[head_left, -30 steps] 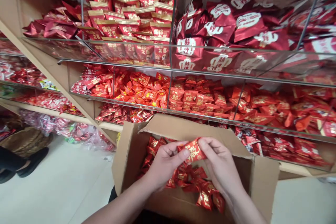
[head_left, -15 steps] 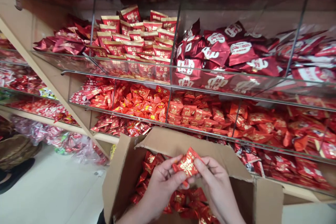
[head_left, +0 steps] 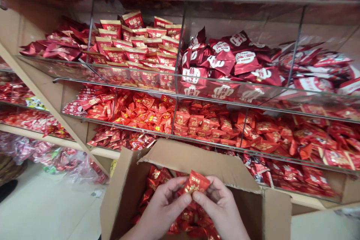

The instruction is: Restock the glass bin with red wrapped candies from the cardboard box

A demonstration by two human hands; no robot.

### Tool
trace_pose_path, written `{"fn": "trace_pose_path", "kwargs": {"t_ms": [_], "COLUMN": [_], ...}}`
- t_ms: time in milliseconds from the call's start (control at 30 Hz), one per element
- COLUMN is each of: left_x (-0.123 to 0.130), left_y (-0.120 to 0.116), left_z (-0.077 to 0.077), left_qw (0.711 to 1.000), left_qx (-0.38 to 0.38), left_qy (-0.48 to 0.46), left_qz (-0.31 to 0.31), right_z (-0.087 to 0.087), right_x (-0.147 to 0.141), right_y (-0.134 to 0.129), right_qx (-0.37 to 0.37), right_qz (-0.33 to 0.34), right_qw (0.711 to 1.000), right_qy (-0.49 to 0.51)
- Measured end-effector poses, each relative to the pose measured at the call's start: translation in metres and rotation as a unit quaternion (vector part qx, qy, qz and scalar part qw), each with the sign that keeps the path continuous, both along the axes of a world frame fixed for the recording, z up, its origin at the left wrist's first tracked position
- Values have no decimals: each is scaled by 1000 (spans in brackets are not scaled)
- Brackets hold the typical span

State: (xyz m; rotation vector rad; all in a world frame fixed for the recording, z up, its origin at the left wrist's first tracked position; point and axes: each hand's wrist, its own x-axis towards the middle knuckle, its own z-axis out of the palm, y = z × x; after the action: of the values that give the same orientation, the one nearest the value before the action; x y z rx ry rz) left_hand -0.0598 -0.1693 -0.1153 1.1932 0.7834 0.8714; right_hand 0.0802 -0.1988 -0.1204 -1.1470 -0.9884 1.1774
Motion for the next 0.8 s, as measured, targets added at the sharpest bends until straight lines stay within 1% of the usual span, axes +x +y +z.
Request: {"fn": "trace_pose_path", "kwargs": {"t_ms": [33, 100, 200, 300, 433, 500, 533, 600, 667, 733, 800], "left_x": [-2, -3, -1, 2, 4, 2, 1, -2, -7, -12, -16], "left_y": [2, 3, 3, 1, 0, 0, 0, 0, -1, -2, -5], "left_z": [1, 3, 3, 2, 2, 4, 5, 6, 4, -3, -17], "left_qw": [1000, 1000, 999, 997, 996, 996, 995, 993, 993, 995, 997], "left_qx": [16, 22, -7, -35, -38, -26, -12, 20, 26, 8, -6], "left_qy": [7, 6, -16, -35, -30, -26, -25, -25, -17, 6, 36], "left_qz": [-4, 13, 44, 63, 70, 87, 97, 118, 116, 101, 72], "right_z": [1, 3, 6, 5, -2, 0, 5, 20, 42, 63, 78], "right_x": [0, 0, -2, -1, 0, 2, 5, 16, 33, 53, 70], "right_y": [-1, -2, -3, -3, -6, -4, -1, 14, 42, 78, 114], "right_qx": [1, 6, 25, 31, 29, 28, 30, 50, 103, 167, 183], "right_qz": [-1, -5, 35, 68, 51, 59, 60, 37, -30, -102, -156], "right_qw": [1000, 1000, 999, 997, 997, 995, 995, 993, 980, 953, 914], "right_qy": [5, 17, 23, -2, -54, -69, -74, -104, -166, -232, -326]}}
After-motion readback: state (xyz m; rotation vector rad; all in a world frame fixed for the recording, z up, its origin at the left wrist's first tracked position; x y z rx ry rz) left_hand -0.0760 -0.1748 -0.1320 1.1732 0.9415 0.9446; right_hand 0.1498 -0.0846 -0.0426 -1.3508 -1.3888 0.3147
